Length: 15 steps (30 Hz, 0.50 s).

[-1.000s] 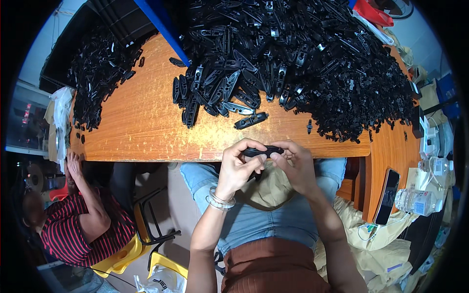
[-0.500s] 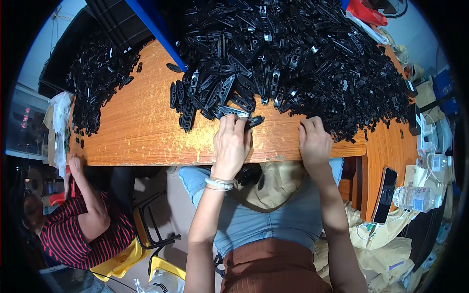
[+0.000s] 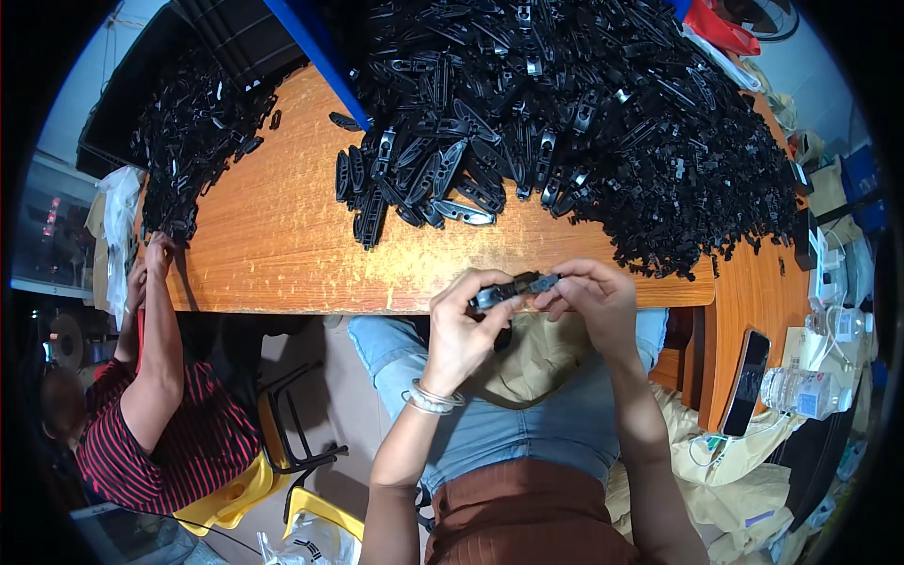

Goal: Inspecting small black plastic components for defects and sorting them on a wooden workbench.

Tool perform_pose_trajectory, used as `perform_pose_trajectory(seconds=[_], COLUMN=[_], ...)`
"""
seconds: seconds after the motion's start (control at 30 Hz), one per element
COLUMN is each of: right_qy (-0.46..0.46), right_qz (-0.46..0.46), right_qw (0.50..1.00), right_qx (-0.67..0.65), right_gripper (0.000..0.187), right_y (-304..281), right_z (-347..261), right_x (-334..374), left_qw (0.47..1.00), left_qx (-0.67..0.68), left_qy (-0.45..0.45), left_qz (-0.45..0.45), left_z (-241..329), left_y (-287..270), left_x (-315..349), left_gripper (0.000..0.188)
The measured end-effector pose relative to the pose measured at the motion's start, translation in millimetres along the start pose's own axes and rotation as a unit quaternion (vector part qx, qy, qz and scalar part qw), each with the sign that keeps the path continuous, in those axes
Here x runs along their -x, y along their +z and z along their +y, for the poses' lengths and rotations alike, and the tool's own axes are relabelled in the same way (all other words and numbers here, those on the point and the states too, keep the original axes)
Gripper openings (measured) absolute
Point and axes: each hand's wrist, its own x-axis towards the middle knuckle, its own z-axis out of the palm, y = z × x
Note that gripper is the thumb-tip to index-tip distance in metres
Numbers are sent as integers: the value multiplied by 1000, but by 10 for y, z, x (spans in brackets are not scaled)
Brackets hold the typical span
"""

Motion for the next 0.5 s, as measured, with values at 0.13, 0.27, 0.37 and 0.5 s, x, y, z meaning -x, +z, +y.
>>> perform_pose_trajectory(seconds=[0.13,0.27,0.37,0.5], right_qy=[-123,-144,-199,-174], right_qz=[6,36,42,71], right_qw=[983,968,934,947], right_qx=[137,201,293,261], right_gripper=[14,11,10,9], right_y=[110,176,165,171], right_z=[-16,-67,-93,-58], right_x=[66,116,129,165], left_qw=[997,971,960,950], left_qx=[71,212,244,274], left_qy=[-20,-108,-125,-132], left_qz=[-24,-37,-52,-73], left_z=[143,246,257,238], left_y=[53,27,1,-4], left_x=[76,109,99,84], left_gripper=[23,23,24,26])
